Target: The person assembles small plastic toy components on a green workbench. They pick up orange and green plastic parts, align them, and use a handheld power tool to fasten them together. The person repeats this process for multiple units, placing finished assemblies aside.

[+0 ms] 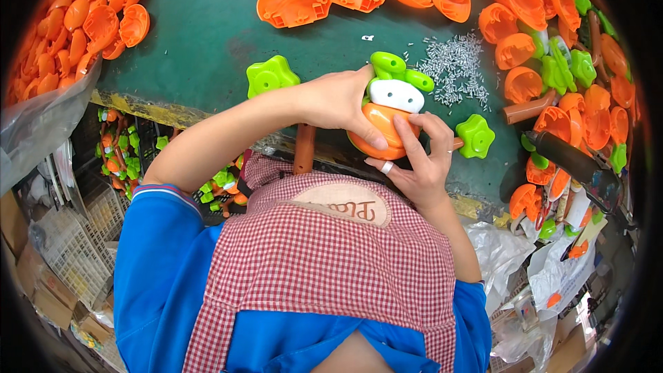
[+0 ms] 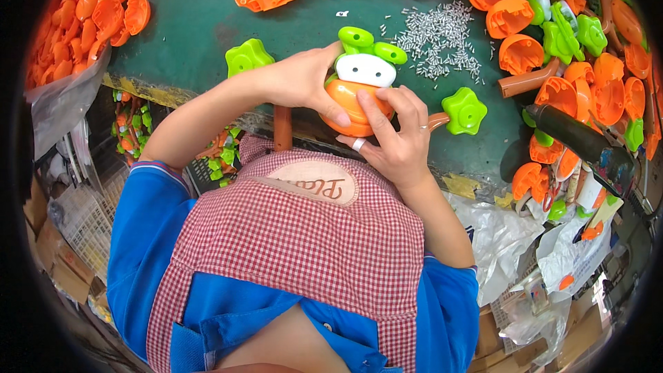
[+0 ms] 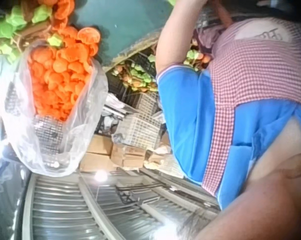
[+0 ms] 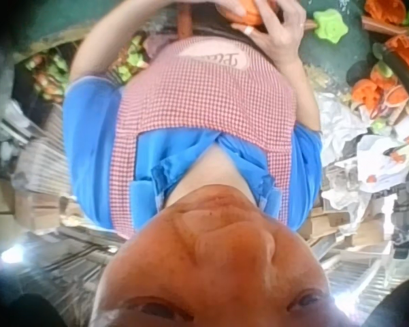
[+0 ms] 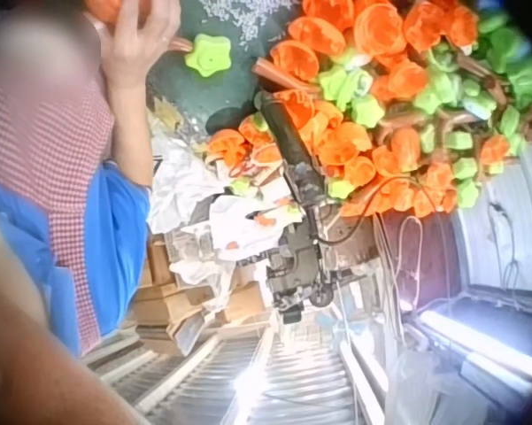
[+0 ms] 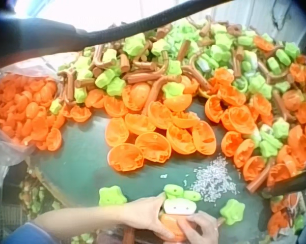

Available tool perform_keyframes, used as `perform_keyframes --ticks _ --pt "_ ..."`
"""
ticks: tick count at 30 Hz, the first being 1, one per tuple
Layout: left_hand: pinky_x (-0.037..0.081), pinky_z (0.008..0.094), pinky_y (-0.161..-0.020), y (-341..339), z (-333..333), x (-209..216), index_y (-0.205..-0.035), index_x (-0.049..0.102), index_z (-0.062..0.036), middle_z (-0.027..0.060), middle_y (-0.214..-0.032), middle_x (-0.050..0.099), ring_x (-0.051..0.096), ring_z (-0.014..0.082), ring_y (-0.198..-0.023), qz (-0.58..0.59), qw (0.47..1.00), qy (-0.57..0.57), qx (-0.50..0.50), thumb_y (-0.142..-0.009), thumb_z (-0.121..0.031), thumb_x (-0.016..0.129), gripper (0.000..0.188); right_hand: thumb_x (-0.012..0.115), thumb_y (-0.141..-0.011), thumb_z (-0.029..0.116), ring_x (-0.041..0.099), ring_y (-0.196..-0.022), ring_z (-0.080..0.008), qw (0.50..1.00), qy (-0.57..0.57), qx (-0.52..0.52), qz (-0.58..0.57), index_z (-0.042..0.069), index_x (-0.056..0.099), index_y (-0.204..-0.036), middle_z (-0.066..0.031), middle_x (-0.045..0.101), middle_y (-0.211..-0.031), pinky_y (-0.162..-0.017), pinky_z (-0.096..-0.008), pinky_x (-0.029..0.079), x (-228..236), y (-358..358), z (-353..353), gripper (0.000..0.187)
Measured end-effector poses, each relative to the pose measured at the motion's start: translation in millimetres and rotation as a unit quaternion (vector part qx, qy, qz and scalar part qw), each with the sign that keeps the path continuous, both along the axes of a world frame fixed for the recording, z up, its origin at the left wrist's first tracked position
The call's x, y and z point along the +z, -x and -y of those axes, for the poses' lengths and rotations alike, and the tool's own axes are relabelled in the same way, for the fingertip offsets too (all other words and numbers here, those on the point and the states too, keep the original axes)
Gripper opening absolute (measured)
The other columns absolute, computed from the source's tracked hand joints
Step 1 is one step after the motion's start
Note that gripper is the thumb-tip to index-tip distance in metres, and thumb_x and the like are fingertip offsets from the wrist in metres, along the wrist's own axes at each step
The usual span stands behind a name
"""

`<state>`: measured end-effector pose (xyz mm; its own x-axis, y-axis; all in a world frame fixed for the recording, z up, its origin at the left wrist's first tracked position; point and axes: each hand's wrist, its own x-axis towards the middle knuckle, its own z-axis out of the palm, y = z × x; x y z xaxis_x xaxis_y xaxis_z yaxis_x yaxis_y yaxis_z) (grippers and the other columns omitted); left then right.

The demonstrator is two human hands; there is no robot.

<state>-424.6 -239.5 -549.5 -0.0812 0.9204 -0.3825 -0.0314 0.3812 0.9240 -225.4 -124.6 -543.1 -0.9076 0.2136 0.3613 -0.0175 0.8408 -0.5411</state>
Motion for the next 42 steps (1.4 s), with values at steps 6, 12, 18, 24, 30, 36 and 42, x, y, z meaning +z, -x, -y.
perform_keyframes --ticks 6,12,18,24,30,36,42 --pt "0.047 0.0387 -0.094 5.8 -3.2 -0.7 -0.124 0.051 0.0043 0.0205 -0.115 0.064 0.062 0.034 -0.108 -0.086 0.995 0.037 -0.026 -0.057 -0.051 0.088 0.094 0.067 -0.083 0.006 0.064 -0.085 -0.0242 0.99 0.025 -0.11 0.087 0.001 0.07 -0.104 -0.0141 0.067 -0.098 -0.076 -0.0328 0.051 15.4 15.2 -77.9 0.022" --pt "0.047 0.0403 -0.095 7.0 -5.5 15.2 -0.126 0.049 0.0024 0.0203 -0.115 0.064 0.061 0.0364 -0.108 -0.116 0.989 0.064 -0.07 -0.058 -0.05 0.088 0.094 0.068 -0.084 0.007 0.065 -0.081 -0.0248 0.97 -0.088 -0.145 0.175 0.005 0.067 -0.101 -0.0101 0.067 -0.094 -0.073 -0.0331 0.051 -9.7 50.7 -104.5 0.017" --pt "0.047 0.0407 -0.094 7.8 -5.6 14.1 -0.126 0.048 0.0031 0.0214 -0.114 0.064 0.062 0.0368 -0.108 -0.106 0.991 0.051 -0.067 -0.058 -0.05 0.087 0.094 0.067 -0.084 0.008 0.066 -0.078 -0.0297 0.982 -0.077 -0.143 0.099 0.006 0.069 -0.092 -0.0107 0.067 -0.085 -0.07 -0.037 0.053 -13.4 48.7 -108.0 0.008" --pt "0.047 0.0408 -0.094 9.1 -7.4 12.3 -0.125 0.049 0.0025 0.0213 -0.114 0.064 0.062 0.0373 -0.107 -0.118 0.987 0.071 -0.079 -0.058 -0.051 0.086 0.093 0.067 -0.084 0.005 0.067 -0.076 -0.0252 0.981 0.006 -0.182 0.063 0.003 0.071 -0.093 -0.0113 0.069 -0.086 -0.069 -0.0328 0.053 -3.0 39.5 -98.1 0.01" --pt "0.048 0.0417 -0.093 6.9 -7.7 15.8 -0.125 0.049 0.0013 0.0215 -0.115 0.064 0.062 0.0368 -0.107 -0.118 0.99 0.048 -0.063 -0.059 -0.052 0.085 0.092 0.072 -0.075 -0.002 0.065 -0.07 -0.0219 0.951 0.28 -0.055 0.115 0.001 0.072 -0.087 -0.0095 0.068 -0.078 -0.065 -0.0316 0.051 47.6 35.8 -30.9 0.012" --pt "0.049 0.0418 -0.09 5.5 -8.0 19.5 -0.125 0.047 0.0012 0.0213 -0.111 0.066 0.064 0.0376 -0.104 -0.129 0.987 0.06 -0.075 -0.059 -0.052 0.085 0.093 0.073 -0.076 -0.002 0.062 -0.072 -0.0142 0.966 0.226 -0.031 0.122 -0.002 0.073 -0.086 -0.0086 0.066 -0.084 -0.063 -0.0257 0.048 37.1 32.5 -25.8 0.01" --pt "0.05 0.0419 -0.091 4.8 -7.9 21.1 -0.125 0.047 0.0023 0.0213 -0.109 0.066 0.063 0.0385 -0.103 -0.121 0.988 0.063 -0.072 -0.059 -0.051 0.085 0.092 0.076 -0.075 0.001 0.062 -0.077 -0.0201 0.966 0.226 -0.086 0.09 0.0 0.071 -0.088 -0.0084 0.064 -0.079 -0.068 -0.032 0.05 55.2 22.9 -25.4 0.014"
